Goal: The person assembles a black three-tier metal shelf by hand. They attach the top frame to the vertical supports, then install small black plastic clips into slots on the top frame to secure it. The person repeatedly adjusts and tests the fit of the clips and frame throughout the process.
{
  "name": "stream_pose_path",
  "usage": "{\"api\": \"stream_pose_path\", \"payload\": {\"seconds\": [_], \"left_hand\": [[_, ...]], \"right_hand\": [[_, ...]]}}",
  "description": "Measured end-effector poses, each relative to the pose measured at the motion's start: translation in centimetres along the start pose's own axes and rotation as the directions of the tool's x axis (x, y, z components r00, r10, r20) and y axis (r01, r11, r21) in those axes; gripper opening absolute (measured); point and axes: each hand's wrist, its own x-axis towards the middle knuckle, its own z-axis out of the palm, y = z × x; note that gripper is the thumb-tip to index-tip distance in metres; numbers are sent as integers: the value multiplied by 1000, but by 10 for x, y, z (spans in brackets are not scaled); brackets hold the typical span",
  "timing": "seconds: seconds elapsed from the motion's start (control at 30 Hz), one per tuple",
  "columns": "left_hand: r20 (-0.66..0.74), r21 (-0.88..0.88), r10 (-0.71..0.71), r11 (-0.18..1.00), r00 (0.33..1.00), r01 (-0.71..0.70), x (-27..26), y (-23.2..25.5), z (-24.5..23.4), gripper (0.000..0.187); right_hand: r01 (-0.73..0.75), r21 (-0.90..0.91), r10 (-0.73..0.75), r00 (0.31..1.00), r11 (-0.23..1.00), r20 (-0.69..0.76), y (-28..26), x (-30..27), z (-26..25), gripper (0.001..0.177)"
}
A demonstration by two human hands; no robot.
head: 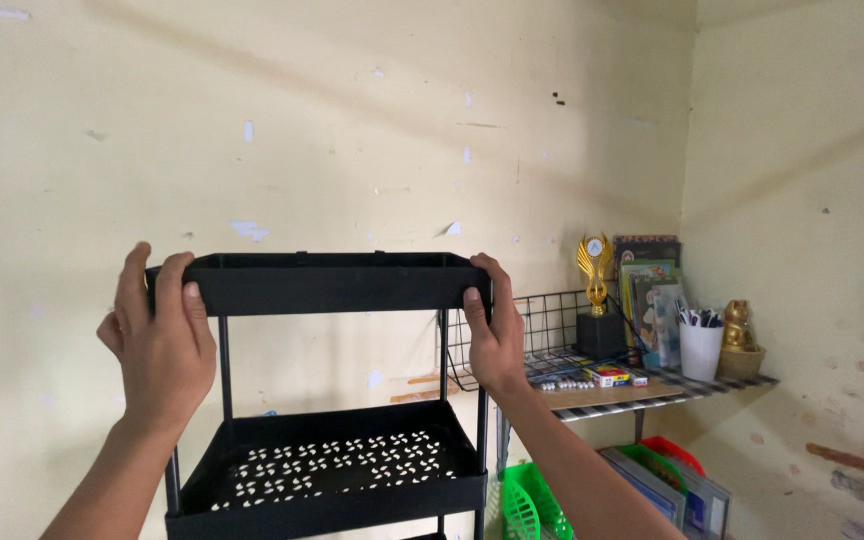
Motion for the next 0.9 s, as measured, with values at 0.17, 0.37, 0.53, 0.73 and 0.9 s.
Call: {"api": "stream_pose_path", "payload": {"seconds": [0.17,0.37,0.53,0.73,0.9], "left_hand": [[213,23,92,995,973,-99,-22,9,9,60],[272,-258,142,964,952,-70,-22,59,7,52],[226,-509,166,861,960,-29,4,101,-5,52],[292,-467,11,875,956,132,22,112,-10,37],[208,-456,71,890,976,32,23,81,-11,32]], "right_hand": [[67,86,-66,998,994,-14,-17,-15,10,55],[469,-83,-468,883,879,39,-56,-27,19,51],[510,-28,-505,857,859,101,-88,-36,27,55],[370,207,-414,877,905,243,-93,-34,36,65],[654,-185,-638,756,734,145,-69,-10,22,49]]}}
